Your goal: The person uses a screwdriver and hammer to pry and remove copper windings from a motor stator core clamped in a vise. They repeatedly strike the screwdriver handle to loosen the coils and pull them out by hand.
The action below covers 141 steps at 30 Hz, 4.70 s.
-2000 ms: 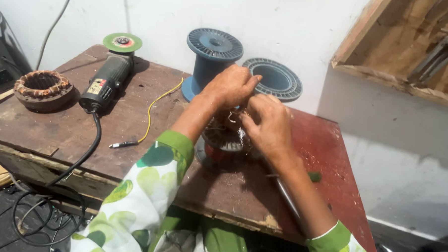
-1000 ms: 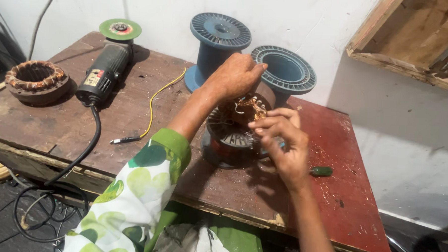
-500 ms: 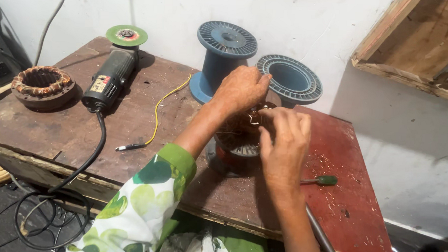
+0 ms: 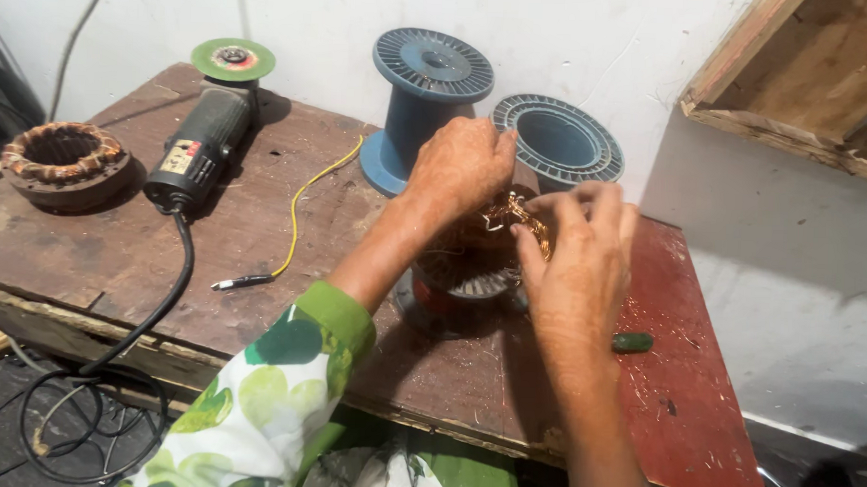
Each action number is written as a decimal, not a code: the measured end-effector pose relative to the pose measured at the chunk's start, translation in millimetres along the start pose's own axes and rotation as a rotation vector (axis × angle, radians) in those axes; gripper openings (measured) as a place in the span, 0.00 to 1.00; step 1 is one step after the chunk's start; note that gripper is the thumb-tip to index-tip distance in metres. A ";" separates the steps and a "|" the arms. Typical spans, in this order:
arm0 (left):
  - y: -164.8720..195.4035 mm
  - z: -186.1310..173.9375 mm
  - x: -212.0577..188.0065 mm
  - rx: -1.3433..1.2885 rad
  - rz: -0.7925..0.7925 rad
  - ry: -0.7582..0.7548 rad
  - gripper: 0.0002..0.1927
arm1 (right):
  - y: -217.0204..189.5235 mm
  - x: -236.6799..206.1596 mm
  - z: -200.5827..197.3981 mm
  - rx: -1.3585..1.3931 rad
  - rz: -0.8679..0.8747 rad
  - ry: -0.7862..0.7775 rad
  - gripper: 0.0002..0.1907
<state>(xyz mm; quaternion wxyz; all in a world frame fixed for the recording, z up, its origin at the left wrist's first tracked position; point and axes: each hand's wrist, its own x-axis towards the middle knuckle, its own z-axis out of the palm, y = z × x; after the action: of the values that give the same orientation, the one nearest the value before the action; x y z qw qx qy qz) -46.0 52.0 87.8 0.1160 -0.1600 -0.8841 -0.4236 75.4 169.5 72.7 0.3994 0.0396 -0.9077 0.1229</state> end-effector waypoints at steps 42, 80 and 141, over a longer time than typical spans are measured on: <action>-9.5 -4.2 15.1 0.058 0.039 -0.248 0.35 | 250.2 -36.4 -53.5 0.299 0.488 -0.455 0.15; -15.6 19.3 25.6 -0.114 0.129 -0.321 0.25 | 115.3 108.9 -93.2 -0.568 -0.676 -0.343 0.09; 3.4 -6.9 8.2 0.005 0.197 -0.457 0.22 | 115.7 84.5 -36.9 -0.386 -0.653 -0.389 0.24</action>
<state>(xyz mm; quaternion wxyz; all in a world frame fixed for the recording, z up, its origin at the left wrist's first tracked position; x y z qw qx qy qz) -51.8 50.0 97.2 -0.0459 -0.3370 -0.8684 -0.3609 24.8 293.0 136.7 0.2387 0.2720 -0.9122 -0.1922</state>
